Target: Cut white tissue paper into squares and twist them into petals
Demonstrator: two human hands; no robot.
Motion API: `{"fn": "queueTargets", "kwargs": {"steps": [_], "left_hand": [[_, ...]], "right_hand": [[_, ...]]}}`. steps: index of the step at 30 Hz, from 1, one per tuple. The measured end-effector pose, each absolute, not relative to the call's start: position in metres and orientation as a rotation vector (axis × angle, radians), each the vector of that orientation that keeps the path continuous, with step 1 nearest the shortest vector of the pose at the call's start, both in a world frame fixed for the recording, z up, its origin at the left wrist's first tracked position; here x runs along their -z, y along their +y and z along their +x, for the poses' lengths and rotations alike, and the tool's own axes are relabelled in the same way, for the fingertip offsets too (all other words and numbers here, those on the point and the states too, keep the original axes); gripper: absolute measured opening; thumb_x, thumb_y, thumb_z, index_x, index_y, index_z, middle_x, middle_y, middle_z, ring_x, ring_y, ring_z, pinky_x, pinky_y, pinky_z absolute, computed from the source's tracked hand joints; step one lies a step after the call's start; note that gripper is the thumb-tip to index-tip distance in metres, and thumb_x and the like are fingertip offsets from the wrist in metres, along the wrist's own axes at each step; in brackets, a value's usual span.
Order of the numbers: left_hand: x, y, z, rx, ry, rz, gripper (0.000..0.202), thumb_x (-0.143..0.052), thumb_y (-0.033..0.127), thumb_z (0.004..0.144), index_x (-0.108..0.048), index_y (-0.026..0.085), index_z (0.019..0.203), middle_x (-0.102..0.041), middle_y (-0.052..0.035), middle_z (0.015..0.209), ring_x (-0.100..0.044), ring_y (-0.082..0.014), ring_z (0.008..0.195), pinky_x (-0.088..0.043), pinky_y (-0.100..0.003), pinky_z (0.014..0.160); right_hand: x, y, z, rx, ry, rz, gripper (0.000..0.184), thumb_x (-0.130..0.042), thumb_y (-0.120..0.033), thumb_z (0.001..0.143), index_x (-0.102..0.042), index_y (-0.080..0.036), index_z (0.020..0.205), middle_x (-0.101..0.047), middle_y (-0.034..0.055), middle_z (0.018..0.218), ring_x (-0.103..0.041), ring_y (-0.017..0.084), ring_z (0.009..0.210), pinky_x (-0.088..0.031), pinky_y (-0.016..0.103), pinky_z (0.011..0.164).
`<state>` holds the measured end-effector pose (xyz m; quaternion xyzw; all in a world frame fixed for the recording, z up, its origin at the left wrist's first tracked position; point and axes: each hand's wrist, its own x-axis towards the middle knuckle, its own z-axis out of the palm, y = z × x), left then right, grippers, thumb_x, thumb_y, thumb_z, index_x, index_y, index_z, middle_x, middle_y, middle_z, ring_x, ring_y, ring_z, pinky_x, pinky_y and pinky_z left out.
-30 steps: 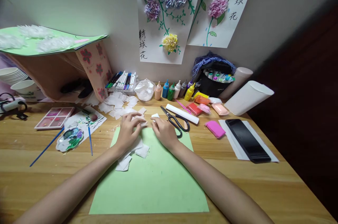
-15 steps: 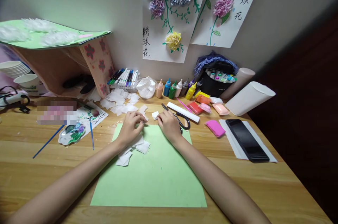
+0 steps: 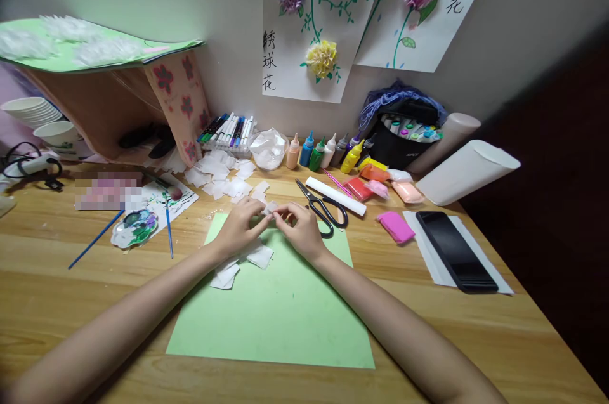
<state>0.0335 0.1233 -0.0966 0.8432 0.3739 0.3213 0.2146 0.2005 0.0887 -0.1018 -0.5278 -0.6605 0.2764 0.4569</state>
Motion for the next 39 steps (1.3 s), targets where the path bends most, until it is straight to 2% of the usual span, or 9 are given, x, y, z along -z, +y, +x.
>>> {"fn": "queueTargets", "kwargs": {"steps": [3,8,14,17,22,26,32,39], "left_hand": [[0.096,0.123,0.033,-0.868,1.032,2.312,0.018,-0.044,0.023,0.089,-0.053,0.019,0.074,-0.057,-0.0026,0.075,-0.049,-0.0184,0.08,-0.04,-0.031,0.071],[0.095,0.124,0.032,-0.882,1.08,2.291,0.019,-0.043,0.022,0.087,-0.047,0.019,0.069,-0.053,-0.0017,0.071,-0.047,-0.0182,0.076,-0.038,-0.03,0.068],[0.095,0.125,0.031,-0.752,0.996,2.31,0.021,-0.04,0.015,0.077,-0.036,0.019,0.057,-0.047,-0.001,0.061,-0.044,-0.0174,0.069,-0.035,-0.03,0.063],[0.093,0.12,0.032,-0.706,0.964,2.447,0.016,-0.046,0.016,0.074,-0.041,0.018,0.059,-0.049,-0.0007,0.063,-0.045,-0.0167,0.07,-0.035,-0.029,0.063],[0.094,0.113,0.034,-1.07,1.007,2.424,0.012,-0.054,0.026,0.081,-0.052,0.017,0.073,-0.052,0.0005,0.065,-0.047,-0.0122,0.062,-0.036,-0.026,0.059],[0.097,0.116,0.034,-1.139,1.079,2.354,0.012,-0.057,0.029,0.082,-0.058,0.017,0.081,-0.059,-0.0012,0.074,-0.052,-0.0117,0.067,-0.038,-0.023,0.061],[0.097,0.118,0.035,-1.108,1.112,2.264,0.013,-0.057,0.027,0.083,-0.061,0.017,0.077,-0.06,-0.0005,0.071,-0.049,-0.0091,0.059,-0.037,-0.022,0.057],[0.098,0.12,0.034,-1.097,1.035,2.122,0.015,-0.058,0.024,0.082,-0.066,0.017,0.072,-0.063,-0.0001,0.066,-0.049,-0.0083,0.055,-0.037,-0.021,0.054]], "right_hand": [[0.103,0.09,0.202,-0.724,-1.577,-1.313,0.013,-0.055,-0.029,0.082,-0.06,-0.018,0.08,-0.064,0.0046,0.08,-0.056,0.015,0.067,-0.045,0.027,0.061],[0.109,0.095,0.206,-0.834,-1.341,-1.282,0.013,-0.054,-0.031,0.083,-0.051,-0.019,0.082,-0.055,0.0009,0.076,-0.052,0.013,0.064,-0.043,0.025,0.058],[0.113,0.1,0.208,-0.93,-1.122,-1.158,0.013,-0.051,-0.032,0.084,-0.045,-0.021,0.082,-0.05,-0.0035,0.067,-0.049,0.01,0.055,-0.043,0.024,0.053],[0.11,0.1,0.206,-1.02,-1.113,-1.139,0.017,-0.055,-0.035,0.08,-0.046,-0.02,0.08,-0.052,-0.0037,0.063,-0.051,0.011,0.054,-0.044,0.024,0.053],[0.105,0.095,0.2,-1.26,-1.195,-1.154,0.024,-0.062,-0.039,0.076,-0.051,-0.018,0.077,-0.054,-0.0038,0.058,-0.05,0.01,0.05,-0.043,0.023,0.05],[0.102,0.093,0.199,-1.341,-1.233,-1.122,0.024,-0.064,-0.039,0.075,-0.056,-0.017,0.077,-0.055,-0.0035,0.056,-0.051,0.009,0.049,-0.043,0.023,0.048],[0.102,0.094,0.199,-1.357,-1.221,-1.134,0.025,-0.065,-0.037,0.074,-0.061,-0.014,0.082,-0.054,-0.0039,0.052,-0.049,0.009,0.045,-0.041,0.022,0.045],[0.107,0.095,0.2,-1.332,-1.174,-1.155,0.028,-0.072,-0.036,0.067,-0.063,-0.015,0.083,-0.064,0.0017,0.07,-0.052,0.008,0.048,-0.044,0.023,0.047]]}}
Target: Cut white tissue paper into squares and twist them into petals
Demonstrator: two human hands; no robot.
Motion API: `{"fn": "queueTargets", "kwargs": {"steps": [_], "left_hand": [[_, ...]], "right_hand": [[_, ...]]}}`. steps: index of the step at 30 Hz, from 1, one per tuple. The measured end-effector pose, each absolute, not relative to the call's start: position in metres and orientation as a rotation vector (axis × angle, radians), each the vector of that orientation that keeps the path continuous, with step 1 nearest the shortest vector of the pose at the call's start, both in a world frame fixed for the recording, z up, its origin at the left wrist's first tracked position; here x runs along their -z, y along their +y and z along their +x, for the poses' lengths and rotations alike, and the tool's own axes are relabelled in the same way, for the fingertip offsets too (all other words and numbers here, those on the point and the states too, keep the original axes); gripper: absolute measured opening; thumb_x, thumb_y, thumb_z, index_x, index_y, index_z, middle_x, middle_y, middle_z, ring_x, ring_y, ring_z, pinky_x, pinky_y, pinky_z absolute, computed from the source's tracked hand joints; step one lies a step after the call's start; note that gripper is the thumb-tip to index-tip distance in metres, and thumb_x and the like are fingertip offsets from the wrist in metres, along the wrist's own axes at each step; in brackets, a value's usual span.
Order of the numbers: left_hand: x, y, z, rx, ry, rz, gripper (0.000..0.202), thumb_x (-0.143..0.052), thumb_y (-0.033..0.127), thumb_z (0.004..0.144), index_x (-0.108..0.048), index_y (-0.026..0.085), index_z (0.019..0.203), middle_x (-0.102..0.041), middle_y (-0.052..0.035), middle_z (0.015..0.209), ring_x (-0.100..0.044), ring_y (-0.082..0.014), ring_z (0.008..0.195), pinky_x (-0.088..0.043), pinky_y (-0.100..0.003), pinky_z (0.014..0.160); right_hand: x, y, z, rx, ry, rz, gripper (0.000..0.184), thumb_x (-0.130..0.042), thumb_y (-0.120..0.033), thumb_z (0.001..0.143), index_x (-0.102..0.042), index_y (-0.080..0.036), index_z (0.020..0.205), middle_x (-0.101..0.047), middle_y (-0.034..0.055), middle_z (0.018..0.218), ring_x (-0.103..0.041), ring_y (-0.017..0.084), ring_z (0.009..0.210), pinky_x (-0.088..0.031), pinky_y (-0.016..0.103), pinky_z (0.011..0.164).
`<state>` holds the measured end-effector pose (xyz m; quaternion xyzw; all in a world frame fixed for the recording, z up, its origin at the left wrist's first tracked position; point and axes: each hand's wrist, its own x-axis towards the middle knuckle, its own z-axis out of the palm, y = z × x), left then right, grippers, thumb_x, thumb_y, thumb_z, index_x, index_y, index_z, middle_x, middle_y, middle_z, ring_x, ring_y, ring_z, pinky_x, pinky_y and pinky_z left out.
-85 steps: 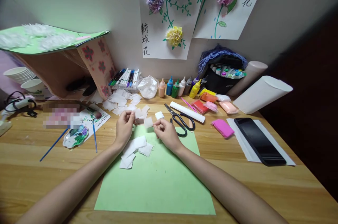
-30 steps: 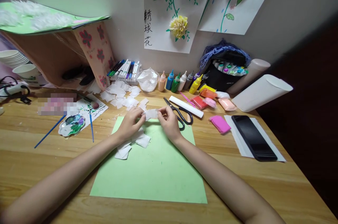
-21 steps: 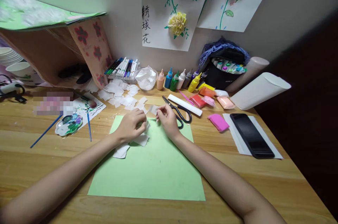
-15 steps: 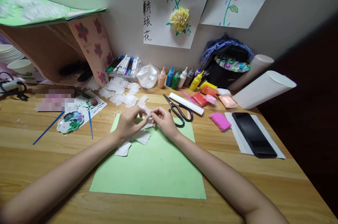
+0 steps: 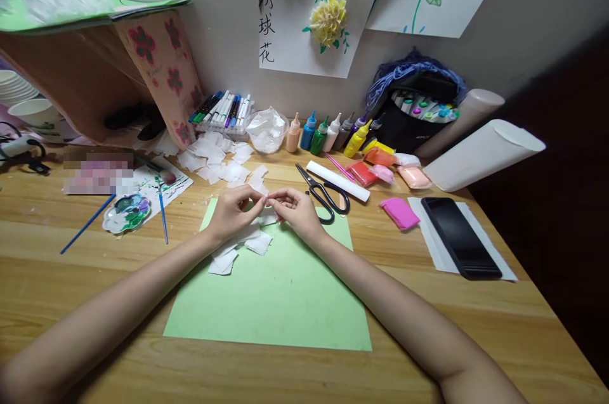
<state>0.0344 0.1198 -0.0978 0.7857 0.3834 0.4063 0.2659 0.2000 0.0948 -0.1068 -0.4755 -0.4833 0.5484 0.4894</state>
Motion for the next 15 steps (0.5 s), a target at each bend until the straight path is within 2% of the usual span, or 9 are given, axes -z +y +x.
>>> {"fn": "queueTargets", "kwargs": {"steps": [4,9,15], "left_hand": [[0.0951,0.1195,0.0349,-1.112,1.038,2.076,0.017,-0.058,0.024,0.082,-0.069,0.017,0.071,-0.065,-0.0002,0.065,-0.049,-0.0082,0.054,-0.036,-0.021,0.053],[0.0972,0.1197,0.035,-1.083,1.037,2.097,0.017,-0.058,0.025,0.083,-0.072,0.018,0.075,-0.065,-0.0007,0.066,-0.048,-0.0082,0.054,-0.035,-0.022,0.053],[0.0985,0.1195,0.0359,-1.049,1.021,2.105,0.02,-0.057,0.027,0.084,-0.072,0.017,0.076,-0.065,-0.0007,0.063,-0.047,-0.0078,0.052,-0.034,-0.021,0.051]], "right_hand": [[0.1057,0.0942,0.1989,-1.316,-1.162,-1.172,0.028,-0.072,-0.039,0.067,-0.06,-0.016,0.079,-0.065,0.0027,0.07,-0.052,0.009,0.049,-0.045,0.023,0.047],[0.1012,0.0928,0.1974,-1.305,-1.249,-1.2,0.028,-0.068,-0.042,0.071,-0.065,-0.014,0.077,-0.064,0.0026,0.068,-0.05,0.008,0.047,-0.043,0.023,0.045],[0.1009,0.0926,0.1961,-1.29,-1.236,-1.216,0.029,-0.07,-0.042,0.067,-0.064,-0.014,0.074,-0.064,0.0032,0.067,-0.049,0.008,0.047,-0.041,0.022,0.044]]}}
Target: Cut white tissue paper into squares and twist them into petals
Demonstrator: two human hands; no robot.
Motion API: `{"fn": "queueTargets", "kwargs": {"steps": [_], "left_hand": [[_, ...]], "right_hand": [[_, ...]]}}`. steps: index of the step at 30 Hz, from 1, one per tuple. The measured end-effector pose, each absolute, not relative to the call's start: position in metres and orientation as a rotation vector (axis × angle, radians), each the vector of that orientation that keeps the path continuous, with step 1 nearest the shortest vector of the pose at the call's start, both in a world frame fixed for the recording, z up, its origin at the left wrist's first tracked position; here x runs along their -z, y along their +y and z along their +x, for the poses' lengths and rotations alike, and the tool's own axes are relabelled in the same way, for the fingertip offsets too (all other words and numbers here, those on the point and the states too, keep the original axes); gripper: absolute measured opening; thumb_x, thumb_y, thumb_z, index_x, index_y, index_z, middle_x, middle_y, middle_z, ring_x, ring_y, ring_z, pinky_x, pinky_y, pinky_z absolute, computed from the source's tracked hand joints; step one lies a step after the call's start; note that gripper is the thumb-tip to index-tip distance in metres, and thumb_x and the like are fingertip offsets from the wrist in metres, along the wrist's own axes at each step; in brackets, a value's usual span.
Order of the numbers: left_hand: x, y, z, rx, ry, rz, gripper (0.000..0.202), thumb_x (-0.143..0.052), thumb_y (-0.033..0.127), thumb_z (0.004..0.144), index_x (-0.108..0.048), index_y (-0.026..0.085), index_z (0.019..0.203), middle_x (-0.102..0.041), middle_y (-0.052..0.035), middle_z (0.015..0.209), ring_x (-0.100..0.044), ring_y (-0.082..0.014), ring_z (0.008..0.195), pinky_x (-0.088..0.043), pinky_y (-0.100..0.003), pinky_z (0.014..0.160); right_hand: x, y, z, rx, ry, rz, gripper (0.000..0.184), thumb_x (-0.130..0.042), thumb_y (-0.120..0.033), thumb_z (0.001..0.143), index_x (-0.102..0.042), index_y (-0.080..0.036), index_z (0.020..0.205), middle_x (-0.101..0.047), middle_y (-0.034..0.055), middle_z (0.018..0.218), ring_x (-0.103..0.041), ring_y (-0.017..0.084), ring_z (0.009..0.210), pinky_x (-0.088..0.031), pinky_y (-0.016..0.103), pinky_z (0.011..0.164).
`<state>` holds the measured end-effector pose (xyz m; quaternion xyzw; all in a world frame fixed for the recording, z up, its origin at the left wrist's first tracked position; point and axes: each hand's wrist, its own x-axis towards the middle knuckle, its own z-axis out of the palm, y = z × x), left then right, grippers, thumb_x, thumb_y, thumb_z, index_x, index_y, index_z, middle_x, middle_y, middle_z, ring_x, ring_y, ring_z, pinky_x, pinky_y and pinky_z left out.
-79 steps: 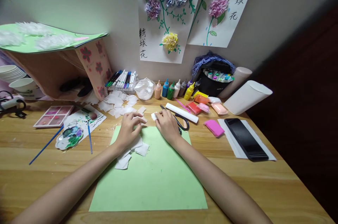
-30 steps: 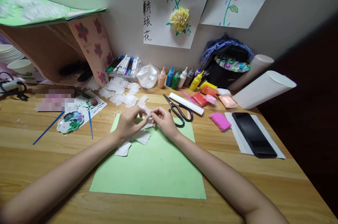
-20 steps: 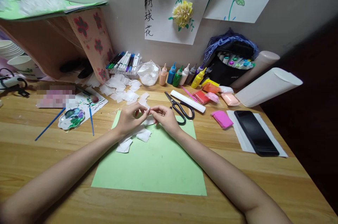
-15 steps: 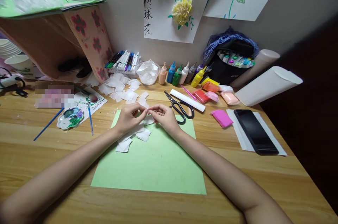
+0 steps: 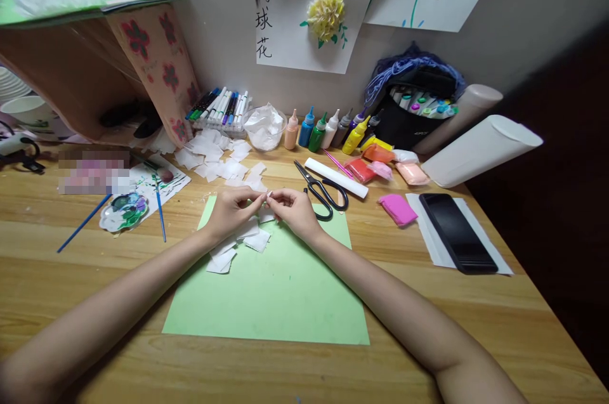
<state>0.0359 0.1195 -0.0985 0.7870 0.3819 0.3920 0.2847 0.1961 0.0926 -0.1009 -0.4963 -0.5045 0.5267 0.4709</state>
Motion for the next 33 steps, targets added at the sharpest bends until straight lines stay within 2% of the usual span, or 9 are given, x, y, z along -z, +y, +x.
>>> {"fn": "queueTargets", "kwargs": {"steps": [12,23,33], "left_hand": [[0.0984,0.1175,0.0369,-0.992,1.075,2.073,0.018,-0.059,0.027,0.08,-0.074,0.017,0.082,-0.067,-0.0027,0.063,-0.048,-0.0082,0.051,-0.033,-0.02,0.048],[0.1027,0.12,0.0341,-0.966,1.073,2.092,0.018,-0.061,0.025,0.077,-0.07,0.015,0.065,-0.063,0.0,0.055,-0.045,-0.0066,0.047,-0.03,-0.019,0.045],[0.1002,0.1203,0.0345,-0.966,1.046,2.052,0.019,-0.059,0.022,0.077,-0.07,0.015,0.064,-0.063,-0.0002,0.055,-0.044,-0.0064,0.047,-0.03,-0.018,0.045]], "right_hand": [[0.0991,0.0917,0.1971,-1.238,-1.261,-1.247,0.031,-0.068,-0.044,0.069,-0.063,-0.014,0.073,-0.062,0.0025,0.062,-0.048,0.009,0.045,-0.041,0.023,0.044],[0.1026,0.0912,0.1984,-1.278,-1.287,-1.215,0.025,-0.069,-0.038,0.07,-0.066,-0.013,0.073,-0.062,0.0024,0.063,-0.052,0.009,0.048,-0.043,0.023,0.045],[0.1032,0.0913,0.1983,-1.287,-1.269,-1.223,0.027,-0.071,-0.039,0.067,-0.066,-0.013,0.074,-0.063,0.0029,0.064,-0.053,0.009,0.048,-0.045,0.024,0.046]]}}
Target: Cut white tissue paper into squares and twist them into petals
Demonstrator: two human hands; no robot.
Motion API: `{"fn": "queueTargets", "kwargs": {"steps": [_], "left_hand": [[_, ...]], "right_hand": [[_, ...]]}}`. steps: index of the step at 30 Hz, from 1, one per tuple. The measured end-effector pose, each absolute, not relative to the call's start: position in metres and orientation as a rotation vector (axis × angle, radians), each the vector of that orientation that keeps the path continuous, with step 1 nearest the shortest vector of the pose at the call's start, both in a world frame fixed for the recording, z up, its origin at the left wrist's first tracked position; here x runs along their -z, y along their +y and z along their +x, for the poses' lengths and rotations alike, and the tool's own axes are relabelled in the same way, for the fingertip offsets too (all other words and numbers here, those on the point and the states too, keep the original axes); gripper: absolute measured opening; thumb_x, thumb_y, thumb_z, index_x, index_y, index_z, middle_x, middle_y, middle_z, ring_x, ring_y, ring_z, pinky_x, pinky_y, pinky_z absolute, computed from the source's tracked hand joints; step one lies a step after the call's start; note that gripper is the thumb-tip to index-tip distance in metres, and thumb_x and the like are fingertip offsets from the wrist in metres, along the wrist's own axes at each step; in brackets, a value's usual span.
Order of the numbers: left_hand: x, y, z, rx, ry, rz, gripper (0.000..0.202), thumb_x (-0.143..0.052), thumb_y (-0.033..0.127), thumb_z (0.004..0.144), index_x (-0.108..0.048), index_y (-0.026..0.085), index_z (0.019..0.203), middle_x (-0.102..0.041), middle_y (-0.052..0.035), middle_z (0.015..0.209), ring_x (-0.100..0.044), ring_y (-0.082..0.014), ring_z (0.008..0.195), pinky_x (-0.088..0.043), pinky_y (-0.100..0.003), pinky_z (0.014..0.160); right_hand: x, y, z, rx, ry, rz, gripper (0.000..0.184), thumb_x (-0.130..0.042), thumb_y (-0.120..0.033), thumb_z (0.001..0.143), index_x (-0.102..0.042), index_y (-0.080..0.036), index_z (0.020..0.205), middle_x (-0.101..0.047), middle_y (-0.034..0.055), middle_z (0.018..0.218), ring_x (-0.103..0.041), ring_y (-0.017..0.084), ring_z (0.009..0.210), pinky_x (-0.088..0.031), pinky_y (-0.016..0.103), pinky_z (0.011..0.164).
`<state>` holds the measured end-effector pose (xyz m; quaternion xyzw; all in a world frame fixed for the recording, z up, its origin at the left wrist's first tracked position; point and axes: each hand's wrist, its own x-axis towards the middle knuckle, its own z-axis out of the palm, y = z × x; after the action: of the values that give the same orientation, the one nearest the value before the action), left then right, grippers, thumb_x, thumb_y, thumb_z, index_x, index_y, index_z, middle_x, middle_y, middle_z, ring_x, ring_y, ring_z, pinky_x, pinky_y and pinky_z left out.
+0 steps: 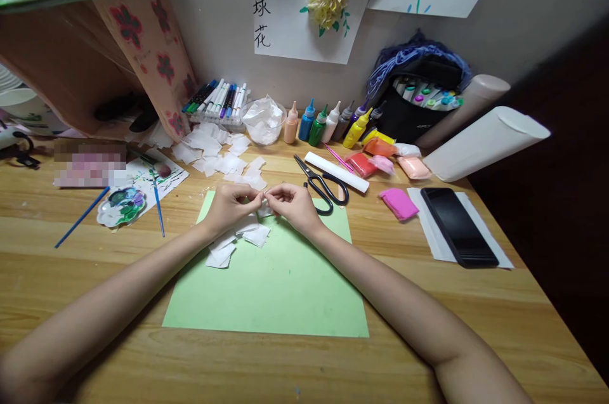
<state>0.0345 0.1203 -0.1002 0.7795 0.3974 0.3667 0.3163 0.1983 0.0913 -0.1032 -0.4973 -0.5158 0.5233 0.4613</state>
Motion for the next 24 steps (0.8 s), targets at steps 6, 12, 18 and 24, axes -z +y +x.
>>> {"fn": "queueTargets", "kwargs": {"steps": [6,12,18,24], "left_hand": [[0.101,0.1201,0.0353,-0.975,1.035,2.075,0.02,-0.059,0.023,0.077,-0.069,0.015,0.063,-0.063,0.0,0.055,-0.045,-0.0065,0.047,-0.031,-0.019,0.046],[0.1004,0.1193,0.0356,-0.973,1.036,2.09,0.021,-0.06,0.024,0.077,-0.069,0.015,0.062,-0.063,0.0001,0.054,-0.044,-0.0064,0.047,-0.031,-0.019,0.046],[0.0997,0.1191,0.0358,-0.961,1.043,2.086,0.021,-0.059,0.025,0.078,-0.07,0.015,0.064,-0.063,-0.0001,0.055,-0.043,-0.0065,0.047,-0.03,-0.019,0.047],[0.1006,0.1192,0.0355,-0.957,1.049,2.089,0.021,-0.058,0.025,0.079,-0.07,0.015,0.064,-0.062,0.0,0.055,-0.044,-0.0069,0.048,-0.03,-0.019,0.046]], "right_hand": [[0.1026,0.0917,0.1983,-1.271,-1.279,-1.236,0.026,-0.071,-0.039,0.067,-0.065,-0.014,0.072,-0.062,0.0026,0.063,-0.052,0.009,0.048,-0.045,0.024,0.046],[0.102,0.0921,0.1986,-1.272,-1.286,-1.248,0.027,-0.071,-0.04,0.067,-0.065,-0.014,0.071,-0.062,0.002,0.062,-0.052,0.009,0.048,-0.043,0.024,0.046],[0.0992,0.0915,0.1986,-1.271,-1.274,-1.237,0.026,-0.07,-0.039,0.067,-0.064,-0.014,0.071,-0.06,0.0008,0.061,-0.051,0.009,0.048,-0.043,0.024,0.046],[0.1,0.0916,0.1995,-1.269,-1.286,-1.24,0.026,-0.07,-0.04,0.069,-0.064,-0.014,0.072,-0.06,0.0008,0.061,-0.051,0.009,0.048,-0.042,0.024,0.047]]}}
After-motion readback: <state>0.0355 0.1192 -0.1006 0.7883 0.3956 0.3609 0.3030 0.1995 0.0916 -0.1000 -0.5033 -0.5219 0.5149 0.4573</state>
